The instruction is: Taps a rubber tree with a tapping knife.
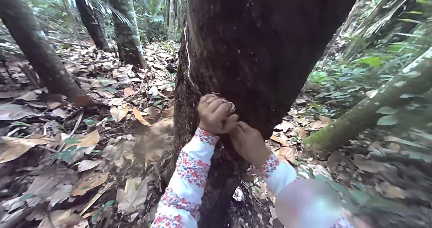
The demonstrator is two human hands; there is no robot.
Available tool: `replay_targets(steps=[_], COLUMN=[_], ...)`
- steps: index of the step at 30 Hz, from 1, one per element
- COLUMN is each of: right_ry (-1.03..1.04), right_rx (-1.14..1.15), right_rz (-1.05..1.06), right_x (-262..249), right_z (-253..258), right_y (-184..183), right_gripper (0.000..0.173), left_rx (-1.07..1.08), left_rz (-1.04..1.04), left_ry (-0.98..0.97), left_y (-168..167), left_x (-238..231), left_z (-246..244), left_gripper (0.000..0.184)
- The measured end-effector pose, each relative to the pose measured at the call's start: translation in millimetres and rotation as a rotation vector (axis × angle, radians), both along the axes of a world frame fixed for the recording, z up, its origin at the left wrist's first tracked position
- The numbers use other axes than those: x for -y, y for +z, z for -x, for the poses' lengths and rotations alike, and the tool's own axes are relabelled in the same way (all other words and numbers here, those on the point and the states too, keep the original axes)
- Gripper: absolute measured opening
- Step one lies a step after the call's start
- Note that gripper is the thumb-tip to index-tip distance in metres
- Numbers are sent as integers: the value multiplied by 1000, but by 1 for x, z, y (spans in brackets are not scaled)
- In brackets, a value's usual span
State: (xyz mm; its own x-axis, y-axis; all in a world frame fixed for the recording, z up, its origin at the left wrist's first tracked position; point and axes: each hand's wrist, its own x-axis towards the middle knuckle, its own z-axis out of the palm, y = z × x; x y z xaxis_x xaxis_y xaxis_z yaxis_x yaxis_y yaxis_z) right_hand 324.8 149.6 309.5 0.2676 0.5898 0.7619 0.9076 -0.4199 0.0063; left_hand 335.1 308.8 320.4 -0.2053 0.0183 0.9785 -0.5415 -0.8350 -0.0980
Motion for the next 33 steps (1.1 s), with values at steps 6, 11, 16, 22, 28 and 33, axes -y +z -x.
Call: replay_targets(steps=[6,11,16,22,28,33], right_ry=[97,-47,-209,-284,-353,-457], right_rx=[-349,-293,-451,-526,-560,-281], right_rz=[-9,-115,-55,42,63,-9], right_x=[5,58,79,69,39,35], right_z=[47,74,118,152,168,141], right_y=[-54,-87,-60,-28,-27,-74], right_gripper=[26,26,25,27,39,32], left_rx=[-181,-178,-172,-228,-204,-118], left_rz=[-221,-324,-320,-277,-299,-335], left_ry=[126,-106,-292,-441,-584,-533], left_y=[-29,-50,-44,-34,-37,-53], left_x=[-11,29,58,54,34,31], left_z=[54,50,49,60,60,46], left_gripper=[63,64,68,70,65,60])
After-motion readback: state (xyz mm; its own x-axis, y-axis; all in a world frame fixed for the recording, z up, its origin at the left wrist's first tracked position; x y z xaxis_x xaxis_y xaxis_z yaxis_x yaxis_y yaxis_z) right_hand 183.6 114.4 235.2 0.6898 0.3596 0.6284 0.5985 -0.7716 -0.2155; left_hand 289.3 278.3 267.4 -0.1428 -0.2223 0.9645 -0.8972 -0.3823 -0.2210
